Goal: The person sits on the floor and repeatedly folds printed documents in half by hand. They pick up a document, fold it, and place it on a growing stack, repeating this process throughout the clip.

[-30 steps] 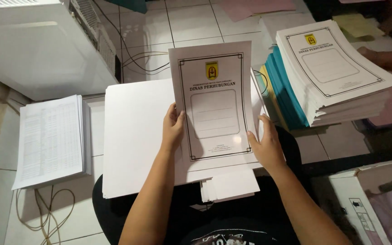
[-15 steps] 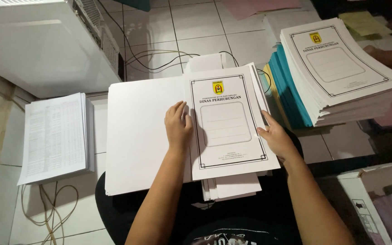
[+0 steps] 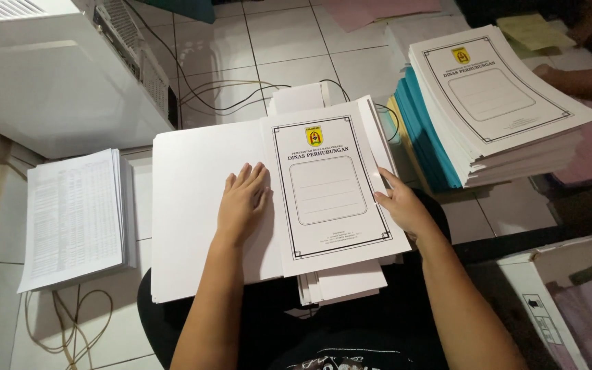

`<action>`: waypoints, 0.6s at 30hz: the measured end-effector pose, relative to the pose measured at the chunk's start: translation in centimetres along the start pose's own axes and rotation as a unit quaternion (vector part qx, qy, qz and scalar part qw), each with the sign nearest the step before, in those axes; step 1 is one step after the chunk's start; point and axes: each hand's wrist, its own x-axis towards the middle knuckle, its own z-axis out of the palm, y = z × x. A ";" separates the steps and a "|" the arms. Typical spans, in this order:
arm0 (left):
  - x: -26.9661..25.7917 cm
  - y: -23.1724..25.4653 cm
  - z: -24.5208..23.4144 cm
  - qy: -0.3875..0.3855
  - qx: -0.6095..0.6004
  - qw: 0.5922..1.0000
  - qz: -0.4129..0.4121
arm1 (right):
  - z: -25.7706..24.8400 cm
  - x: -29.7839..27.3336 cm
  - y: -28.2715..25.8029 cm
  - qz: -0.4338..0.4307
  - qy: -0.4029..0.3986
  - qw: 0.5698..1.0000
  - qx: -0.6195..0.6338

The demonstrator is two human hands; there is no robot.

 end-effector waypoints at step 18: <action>0.4 -0.2 0.6 -0.027 0.031 0.999 0.001 | 0.2 -0.3 -2.2 -0.003 -0.002 0.997 -0.071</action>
